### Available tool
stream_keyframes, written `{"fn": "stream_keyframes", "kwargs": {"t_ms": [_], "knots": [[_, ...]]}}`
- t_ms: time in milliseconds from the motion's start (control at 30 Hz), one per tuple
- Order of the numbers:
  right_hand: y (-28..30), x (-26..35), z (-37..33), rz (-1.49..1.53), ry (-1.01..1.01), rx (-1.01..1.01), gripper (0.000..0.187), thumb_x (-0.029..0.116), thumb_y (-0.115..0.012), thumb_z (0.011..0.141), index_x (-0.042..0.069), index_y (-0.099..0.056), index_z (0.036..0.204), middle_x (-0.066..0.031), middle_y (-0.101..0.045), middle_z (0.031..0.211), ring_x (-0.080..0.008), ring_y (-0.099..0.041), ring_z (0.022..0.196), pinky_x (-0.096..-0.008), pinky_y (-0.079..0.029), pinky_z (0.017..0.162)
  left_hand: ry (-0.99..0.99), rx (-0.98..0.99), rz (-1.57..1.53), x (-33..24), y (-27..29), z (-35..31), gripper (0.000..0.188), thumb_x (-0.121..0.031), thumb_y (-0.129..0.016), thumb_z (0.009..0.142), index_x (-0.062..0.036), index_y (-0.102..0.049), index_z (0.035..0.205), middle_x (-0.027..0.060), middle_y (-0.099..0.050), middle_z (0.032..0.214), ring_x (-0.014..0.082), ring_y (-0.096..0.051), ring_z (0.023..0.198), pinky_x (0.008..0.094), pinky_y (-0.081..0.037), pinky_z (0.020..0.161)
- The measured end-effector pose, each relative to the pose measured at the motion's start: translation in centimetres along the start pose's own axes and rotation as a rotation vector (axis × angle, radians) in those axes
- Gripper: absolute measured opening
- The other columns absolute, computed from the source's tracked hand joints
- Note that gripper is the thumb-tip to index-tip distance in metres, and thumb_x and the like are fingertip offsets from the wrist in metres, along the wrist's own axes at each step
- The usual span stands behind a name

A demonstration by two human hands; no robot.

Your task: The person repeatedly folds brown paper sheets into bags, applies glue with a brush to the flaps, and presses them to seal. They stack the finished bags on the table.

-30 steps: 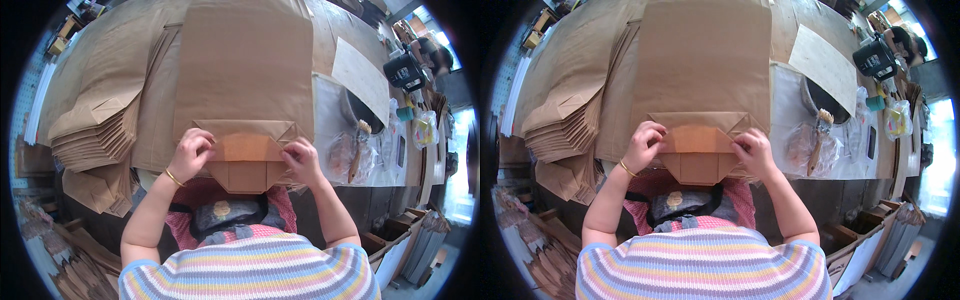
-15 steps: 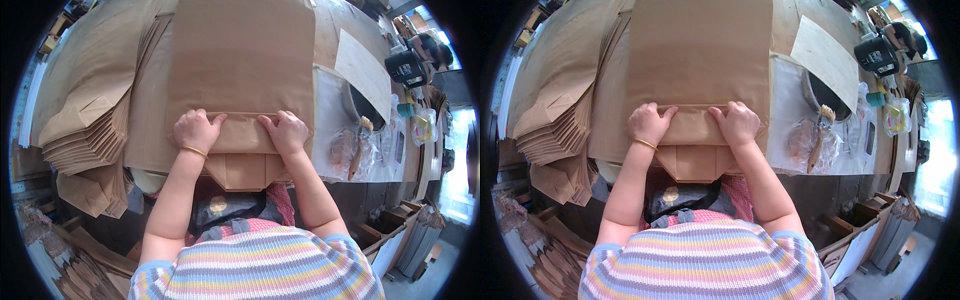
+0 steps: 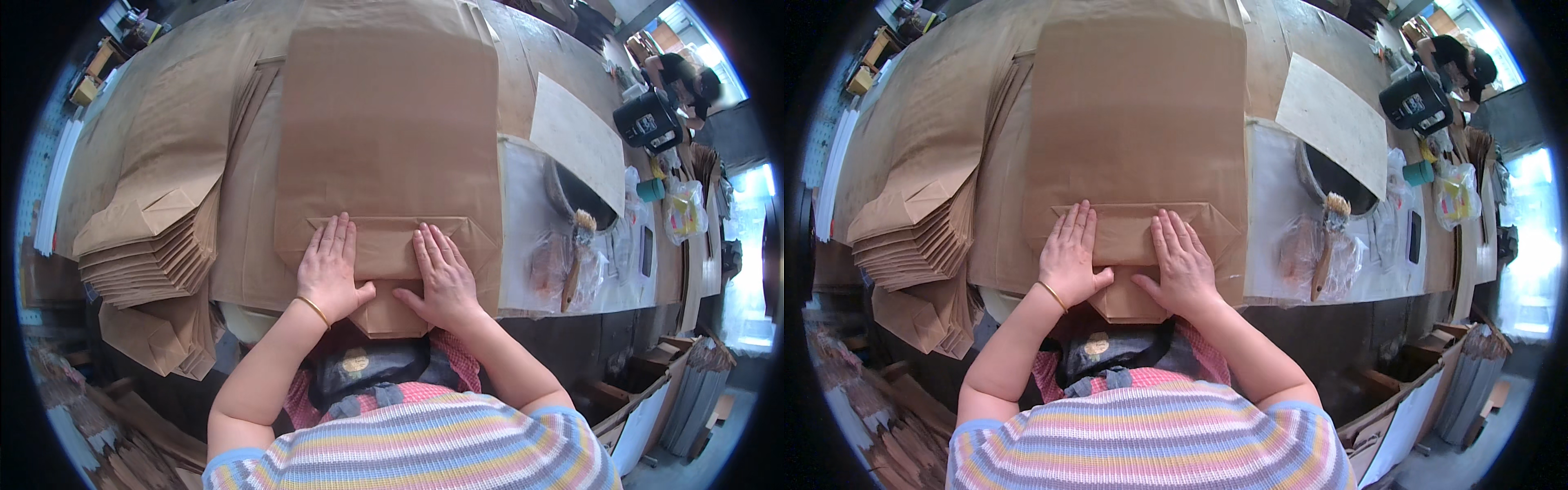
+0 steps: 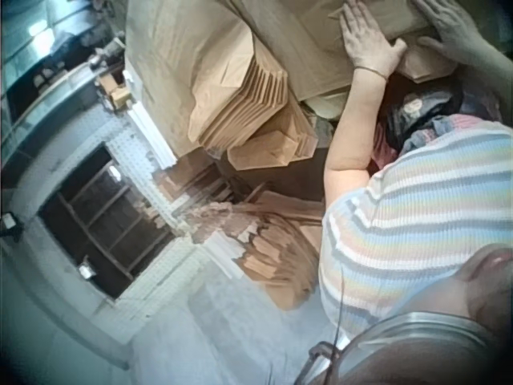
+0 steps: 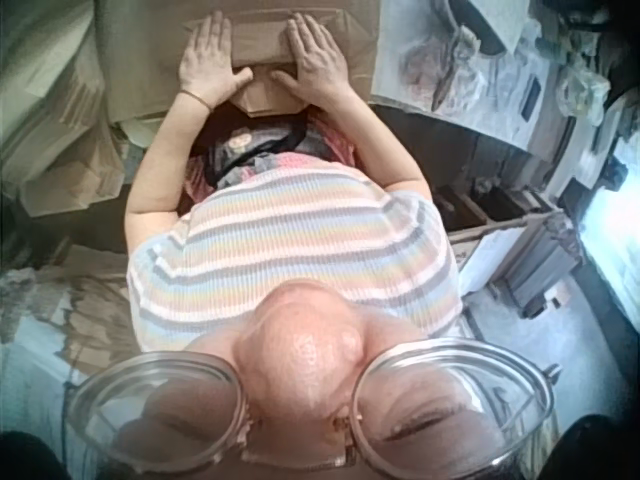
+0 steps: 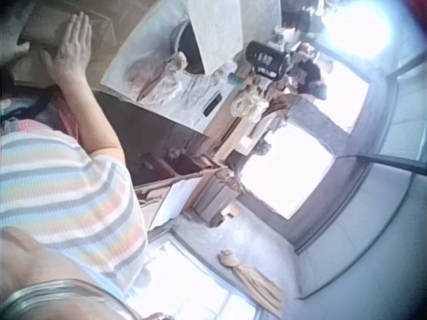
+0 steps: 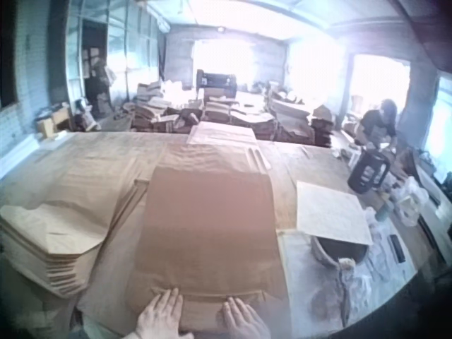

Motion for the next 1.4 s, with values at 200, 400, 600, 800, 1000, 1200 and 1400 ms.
{"fn": "stream_keyframes", "kwargs": {"t_ms": [200,400,600,800,1000,1200,1400], "knots": [[7.5,-1.8,1.7,0.477,-0.017,-0.308,0.054,0.021,-0.067,0.086,0.000,-0.051,0.133,-0.0211,-0.055,0.133,-0.0356,-0.046,0.130,-0.0415,-0.038,0.107,-0.029,-0.306,0.432,-5.8,2.4,-0.8,0.065,-0.033,-0.055,0.085,0.0028,-0.044,0.138,0.0219,-0.045,0.142,0.0330,-0.039,0.136,0.0476,-0.028,0.112],[6.7,-3.5,-0.2,0.570,-0.151,-0.223,0.026,0.006,-0.065,0.084,-0.003,-0.067,0.109,-0.0179,-0.069,0.109,-0.0285,-0.065,0.105,-0.0358,-0.049,0.091,-0.198,-0.356,0.222,-4.3,5.1,5.0,0.028,-0.022,-0.055,0.081,-0.0013,-0.071,0.090,0.0155,-0.069,0.087,0.0300,-0.063,0.083,0.0423,-0.048,0.074],[4.7,1.8,1.7,0.522,0.115,-0.086,0.024,0.003,-0.067,0.078,-0.002,-0.068,0.101,-0.0172,-0.069,0.105,-0.0316,-0.067,0.096,-0.0353,-0.053,0.085,-0.057,-0.695,0.767,15.1,18.5,-3.8,0.030,-0.018,-0.056,0.073,0.0047,-0.066,0.089,0.0216,-0.068,0.087,0.0262,-0.066,0.082,0.0369,-0.053,0.073],[2.1,3.4,1.8,0.537,0.096,0.016,0.020,0.005,-0.067,0.079,-0.001,-0.069,0.098,-0.0167,-0.069,0.102,-0.0311,-0.068,0.093,-0.0356,-0.054,0.081,0.144,-0.613,0.414,32.6,19.8,-13.0,0.034,-0.001,-0.051,0.078,-0.0060,-0.068,0.107,0.0132,-0.067,0.114,0.0296,-0.063,0.107,0.0387,-0.050,0.094],[1.6,3.8,2.0,0.415,0.149,0.006,0.021,0.003,-0.067,0.078,-0.002,-0.068,0.099,-0.0167,-0.069,0.101,-0.0310,-0.068,0.094,-0.0347,-0.054,0.081,0.129,-0.459,0.287,32.7,12.5,-14.0,0.025,-0.004,-0.048,0.084,-0.0057,-0.064,0.102,0.0122,-0.066,0.113,0.0271,-0.060,0.112,0.0377,-0.050,0.093],[3.5,1.3,0.7,0.487,0.184,-0.042,0.027,0.005,-0.068,0.078,0.001,-0.067,0.104,-0.0178,-0.067,0.107,-0.0351,-0.064,0.099,-0.0399,-0.052,0.086,0.340,-0.274,0.516,28.3,14.4,-12.1,0.054,0.006,-0.045,0.080,-0.0046,-0.051,0.132,0.0146,-0.055,0.133,0.0329,-0.044,0.131,0.0477,-0.031,0.109],[6.8,-8.4,1.6,0.031,-0.110,-0.135,0.040,0.009,-0.073,0.075,0.003,-0.063,0.113,-0.0167,-0.062,0.105,-0.0335,-0.061,0.099,-0.0405,-0.051,0.086,-0.128,-0.367,-0.141,8.1,8.5,-5.5,0.024,-0.005,-0.058,0.077,-0.0033,-0.066,0.100,0.0118,-0.064,0.088,0.0268,-0.063,0.090,0.0393,-0.052,0.077]]}}
Point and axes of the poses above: each hand's wrist, its own z-axis towards the middle knuckle, its own y-axis out of the back of the hand, x = y × z, the point moved 9 cm from there along z, towards the middle knuckle
